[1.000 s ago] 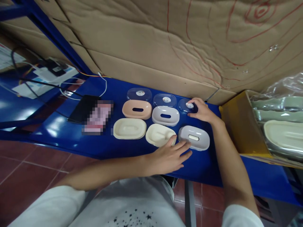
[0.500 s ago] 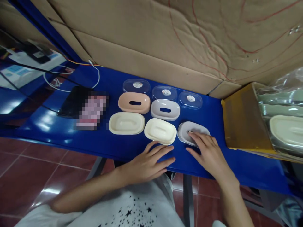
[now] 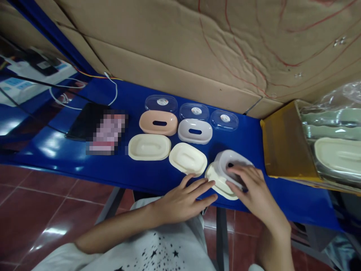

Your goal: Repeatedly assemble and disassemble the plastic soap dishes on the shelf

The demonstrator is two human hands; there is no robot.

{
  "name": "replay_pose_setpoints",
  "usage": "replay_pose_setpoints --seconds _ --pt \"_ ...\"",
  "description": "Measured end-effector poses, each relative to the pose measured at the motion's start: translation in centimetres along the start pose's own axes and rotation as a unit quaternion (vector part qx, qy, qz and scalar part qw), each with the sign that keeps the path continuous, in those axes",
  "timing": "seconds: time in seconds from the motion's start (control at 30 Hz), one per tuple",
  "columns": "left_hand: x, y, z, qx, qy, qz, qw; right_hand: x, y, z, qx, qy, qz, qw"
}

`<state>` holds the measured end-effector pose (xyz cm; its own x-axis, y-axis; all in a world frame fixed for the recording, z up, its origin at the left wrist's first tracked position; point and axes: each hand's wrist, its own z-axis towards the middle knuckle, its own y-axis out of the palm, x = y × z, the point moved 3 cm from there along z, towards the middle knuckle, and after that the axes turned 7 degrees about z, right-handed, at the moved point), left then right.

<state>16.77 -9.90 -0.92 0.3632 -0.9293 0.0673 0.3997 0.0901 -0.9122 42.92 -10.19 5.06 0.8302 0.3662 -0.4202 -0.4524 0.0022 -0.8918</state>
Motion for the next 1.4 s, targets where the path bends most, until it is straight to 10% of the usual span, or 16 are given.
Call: replay_pose_setpoints --seconds 0.33,0.6,0.83,1.17,1.4 --pt "1.0 0.9 1.6 -0.058 -0.01 0.082 0.995 7.0 1.5 9.3 -0.031 -0.016 -0.028 0.999" --pt "0.9 1.1 2.9 -0.047 -0.051 0.092 0.993 3.2 0.5 5.6 0.025 -0.04 -0.038 0.998" --pt "-4.4 -1.6 -0.9 -0.007 -0.158 0.106 0.982 1.3 3.1 2.6 -0.014 -0.047 -0.043 0.998" --pt "-5.3 -1.0 2.8 -0.026 -0.222 0.103 0.969 0.5 3.1 4.7 0.018 -0.032 -0.104 0.994" --pt "-6.1 -2.1 0.8 -0.002 -0.232 0.103 0.967 -2.5 3.3 10.5 0.008 -0.092 -0.087 0.992"
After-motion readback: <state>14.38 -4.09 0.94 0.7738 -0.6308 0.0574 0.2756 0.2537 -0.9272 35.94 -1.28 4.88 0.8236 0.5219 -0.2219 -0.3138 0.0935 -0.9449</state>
